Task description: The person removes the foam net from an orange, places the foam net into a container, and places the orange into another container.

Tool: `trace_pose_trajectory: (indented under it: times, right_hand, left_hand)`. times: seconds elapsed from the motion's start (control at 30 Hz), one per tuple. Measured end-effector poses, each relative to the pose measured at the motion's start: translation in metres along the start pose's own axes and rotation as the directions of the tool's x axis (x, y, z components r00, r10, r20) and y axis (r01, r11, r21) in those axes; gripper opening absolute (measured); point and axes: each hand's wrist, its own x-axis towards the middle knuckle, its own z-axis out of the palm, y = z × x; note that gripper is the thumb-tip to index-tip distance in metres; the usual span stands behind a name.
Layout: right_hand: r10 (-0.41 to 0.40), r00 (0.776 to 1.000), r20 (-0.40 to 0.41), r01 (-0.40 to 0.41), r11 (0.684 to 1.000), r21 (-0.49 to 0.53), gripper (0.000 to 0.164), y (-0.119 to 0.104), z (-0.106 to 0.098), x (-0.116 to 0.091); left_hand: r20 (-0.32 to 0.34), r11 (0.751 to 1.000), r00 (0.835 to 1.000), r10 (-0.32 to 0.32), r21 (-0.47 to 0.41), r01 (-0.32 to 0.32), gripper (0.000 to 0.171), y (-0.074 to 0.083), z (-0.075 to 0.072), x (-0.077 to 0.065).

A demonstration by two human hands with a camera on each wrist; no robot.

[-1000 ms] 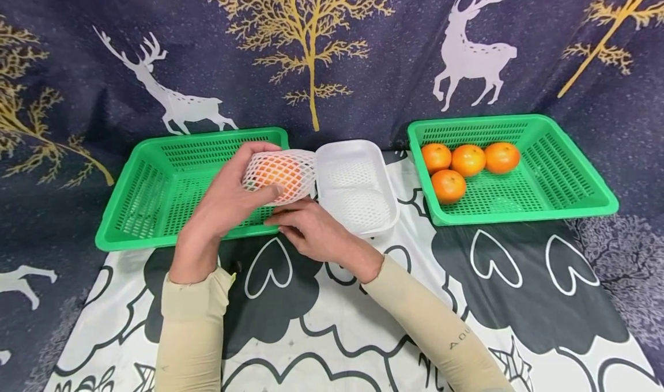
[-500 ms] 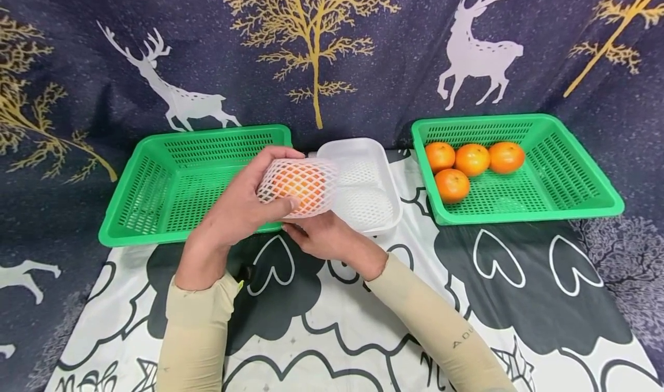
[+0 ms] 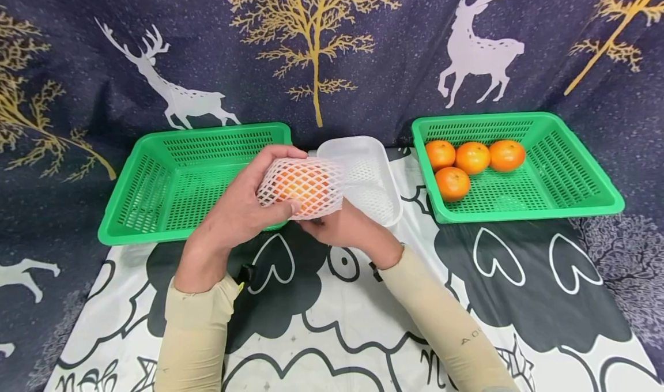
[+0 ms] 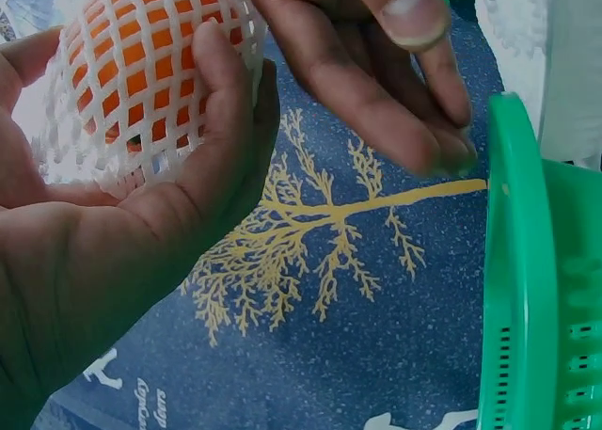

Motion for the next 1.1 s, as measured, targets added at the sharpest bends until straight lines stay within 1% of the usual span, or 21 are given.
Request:
trace_pose_trajectory:
  times: [0.1,0.13,0.2,0.37,0.43,0.5,0.57,0.67,0.77,0.83,0.87,0.97,1.1]
  right_hand:
    - [0.053,0.998,-0.021,-0.051,0.994,0.092,0.057,0.004,-0.014,-0.003]
    - [0.068,0.997,-0.028,-0.065,0.991,0.115,0.056,0.006,-0.019,-0.003]
    - [0.083,0.996,-0.045,-0.076,0.989,0.128,0.051,0.008,-0.029,-0.005]
    - [0.054,0.994,-0.096,-0.048,0.996,0.071,0.039,0.013,-0.05,-0.008]
    - [0.049,0.991,-0.122,-0.041,0.997,0.064,0.035,0.013,-0.057,-0.009]
    - [0.056,0.985,-0.16,-0.046,0.997,0.061,0.029,0.012,-0.063,-0.01]
    - [0.058,0.975,-0.217,-0.044,0.997,0.071,0.023,0.01,-0.067,-0.01]
    - [0.04,0.945,-0.326,-0.006,0.995,0.104,0.017,0.004,-0.071,-0.009]
    - [-0.014,0.903,-0.429,0.082,0.987,0.141,0.016,-0.009,-0.075,-0.007]
    - [-0.044,0.882,-0.469,0.139,0.976,0.17,0.014,-0.019,-0.078,-0.007]
    - [-0.057,0.876,-0.479,0.159,0.972,0.176,0.013,-0.024,-0.08,-0.007]
    - [-0.086,0.874,-0.478,0.187,0.968,0.169,0.011,-0.034,-0.083,-0.008]
    - [-0.117,0.886,-0.448,0.19,0.974,0.122,0.012,-0.04,-0.085,-0.008]
  left_hand:
    - [-0.006,1.0,1.0,0.017,0.0,-0.017,0.064,0.002,0.001,0.0]
    - [-0.005,1.0,1.0,0.022,-0.002,-0.022,0.064,0.002,0.002,0.001]
    - [-0.001,1.0,1.0,0.028,-0.007,-0.028,0.063,0.002,0.003,0.001]
    - [0.007,1.0,1.0,0.017,-0.019,-0.017,0.064,0.002,0.004,0.002]
    - [0.002,1.0,1.0,0.014,-0.02,-0.014,0.064,0.001,0.004,0.002]
    - [-0.006,1.0,1.0,0.018,-0.014,-0.018,0.065,0.0,0.004,0.003]
    - [-0.018,1.0,1.0,0.025,-0.008,-0.025,0.065,-0.001,0.003,0.003]
    - [-0.036,0.999,0.999,0.032,0.014,-0.032,0.066,-0.002,0.003,0.004]
    - [-0.056,0.999,0.998,0.033,0.03,-0.031,0.066,-0.003,0.003,0.005]
    - [-0.065,0.999,0.997,0.031,0.03,-0.029,0.066,-0.004,0.003,0.005]
    - [-0.068,0.999,0.997,0.03,0.03,-0.028,0.066,-0.005,0.003,0.006]
    - [-0.075,0.999,0.997,0.027,0.021,-0.025,0.067,-0.006,0.004,0.007]
    - [-0.075,1.0,0.997,0.016,0.022,-0.015,0.067,-0.006,0.006,0.007]
